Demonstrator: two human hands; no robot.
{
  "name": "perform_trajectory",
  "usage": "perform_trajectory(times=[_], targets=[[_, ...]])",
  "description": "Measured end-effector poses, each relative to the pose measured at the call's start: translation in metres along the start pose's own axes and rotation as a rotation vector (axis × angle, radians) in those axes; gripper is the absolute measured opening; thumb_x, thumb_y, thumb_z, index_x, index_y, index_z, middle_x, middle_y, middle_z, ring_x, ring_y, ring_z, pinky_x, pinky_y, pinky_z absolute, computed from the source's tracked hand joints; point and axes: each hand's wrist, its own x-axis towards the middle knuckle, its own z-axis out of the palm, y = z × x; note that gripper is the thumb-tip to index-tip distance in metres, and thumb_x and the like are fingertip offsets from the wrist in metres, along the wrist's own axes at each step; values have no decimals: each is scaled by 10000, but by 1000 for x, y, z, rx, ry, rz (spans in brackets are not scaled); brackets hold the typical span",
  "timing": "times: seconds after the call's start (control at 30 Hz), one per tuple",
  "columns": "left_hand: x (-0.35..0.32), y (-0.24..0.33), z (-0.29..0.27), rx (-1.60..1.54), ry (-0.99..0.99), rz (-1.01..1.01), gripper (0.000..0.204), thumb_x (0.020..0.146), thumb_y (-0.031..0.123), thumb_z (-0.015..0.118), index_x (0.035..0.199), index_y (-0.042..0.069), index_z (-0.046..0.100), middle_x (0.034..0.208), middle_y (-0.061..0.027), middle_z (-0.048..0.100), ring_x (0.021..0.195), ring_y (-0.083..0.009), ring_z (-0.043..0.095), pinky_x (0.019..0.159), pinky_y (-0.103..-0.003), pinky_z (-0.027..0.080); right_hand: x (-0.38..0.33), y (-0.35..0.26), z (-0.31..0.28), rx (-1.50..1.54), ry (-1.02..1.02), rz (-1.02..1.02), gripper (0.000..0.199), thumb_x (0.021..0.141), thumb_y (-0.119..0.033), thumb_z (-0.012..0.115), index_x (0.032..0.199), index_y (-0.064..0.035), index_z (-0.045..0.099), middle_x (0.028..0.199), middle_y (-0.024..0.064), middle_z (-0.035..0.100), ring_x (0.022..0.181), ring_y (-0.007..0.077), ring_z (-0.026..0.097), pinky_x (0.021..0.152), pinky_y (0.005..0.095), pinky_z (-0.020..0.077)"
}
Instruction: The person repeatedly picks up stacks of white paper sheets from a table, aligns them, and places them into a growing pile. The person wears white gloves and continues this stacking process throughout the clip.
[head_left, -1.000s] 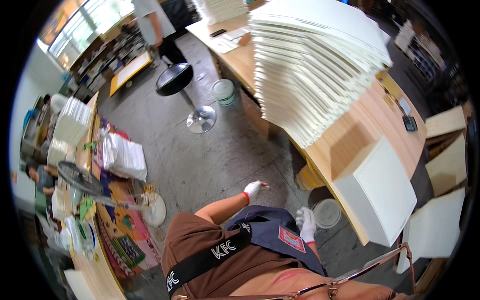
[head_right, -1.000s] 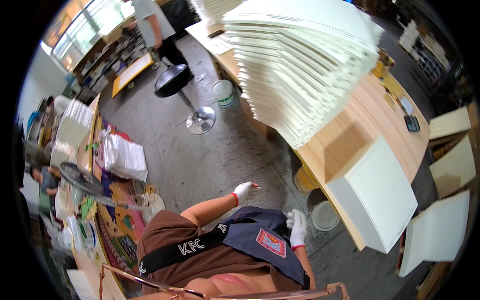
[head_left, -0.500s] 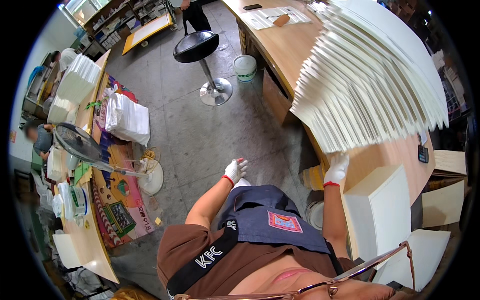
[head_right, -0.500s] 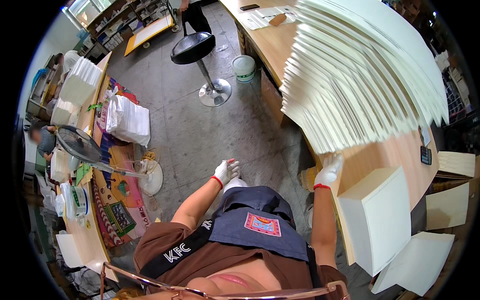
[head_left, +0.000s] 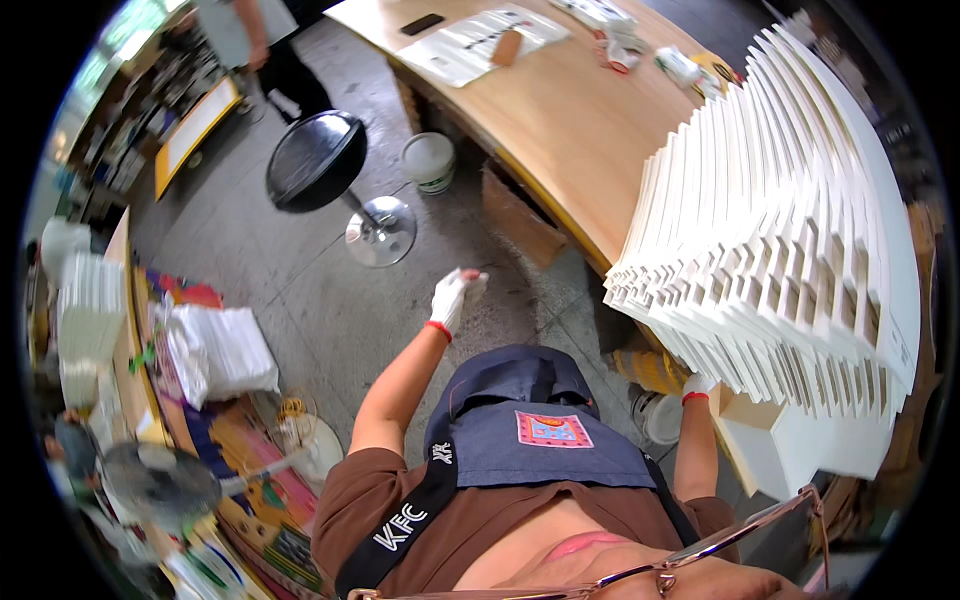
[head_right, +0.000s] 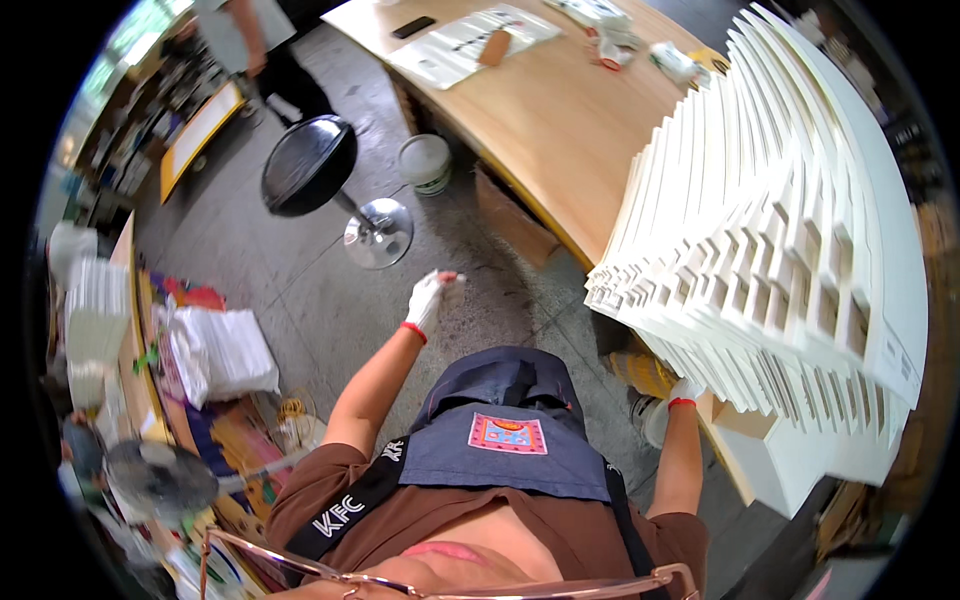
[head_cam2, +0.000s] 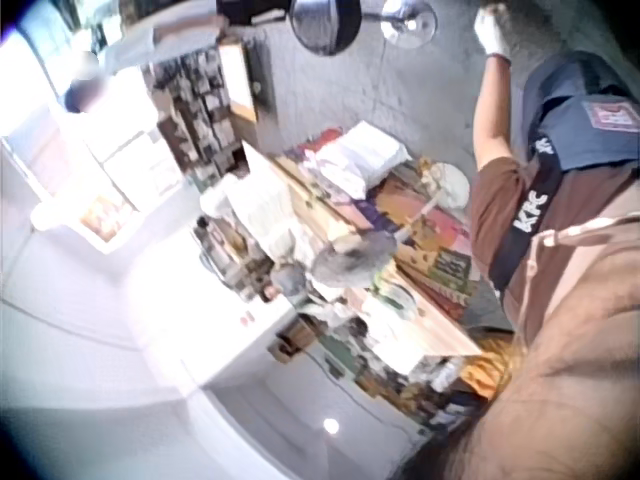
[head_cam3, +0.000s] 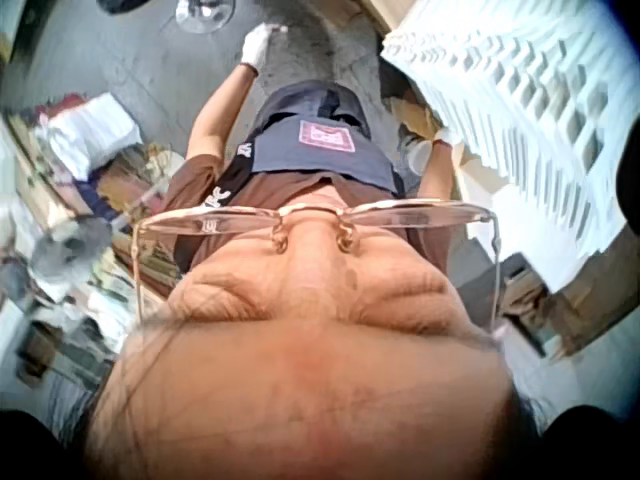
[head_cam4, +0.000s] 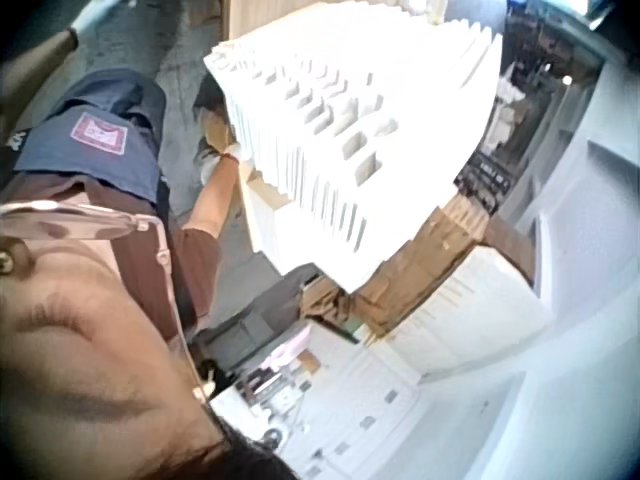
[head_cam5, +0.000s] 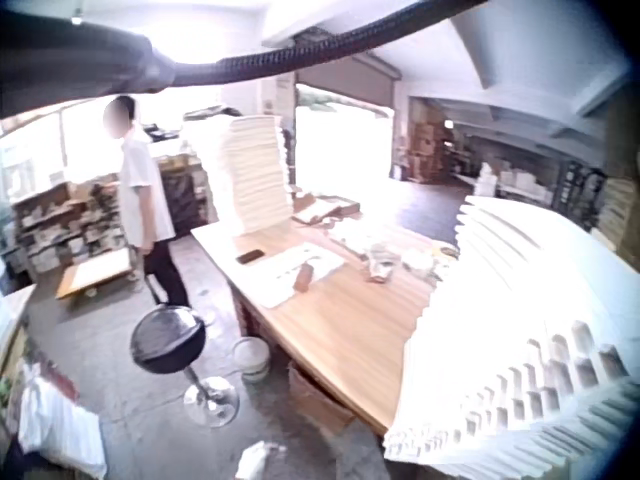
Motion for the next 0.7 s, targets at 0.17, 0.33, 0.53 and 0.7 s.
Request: perform_trajectory(times=[0.17,0.33,0.53,0.7], targets=[[102,85,119,358,-438,252,364,927,334,648,1147,44,638,1130,-83,669,1009,-161,626,897,-293,500,-8,-14,9,21,134,17,521,1022,-352,401,1493,-136,348,1553,92,325,1432,288,292,1163,396,256],[174,99,272,457,-614,245,614,946,526,510,1370,82,501,1296,-143,602,1213,-241,545,1017,-363,411,-14,-15,11,63,254,37,518,1022,-349,400,1491,-134,352,1552,89,328,1429,285,297,1159,392,261],[242,137,386,749,-744,199,698,933,630,412,1431,142,460,1382,-140,558,1305,-306,489,1083,-376,353,-36,-10,18,86,405,118,514,1023,-346,400,1488,-133,357,1552,86,331,1426,281,303,1155,388,268],[284,124,451,726,-1250,29,702,923,639,449,1422,147,502,1420,-94,532,1325,-245,467,1095,-339,333,-53,-7,34,90,492,154,510,1023,-343,399,1486,-131,361,1551,83,334,1423,278,308,1151,384,274]])
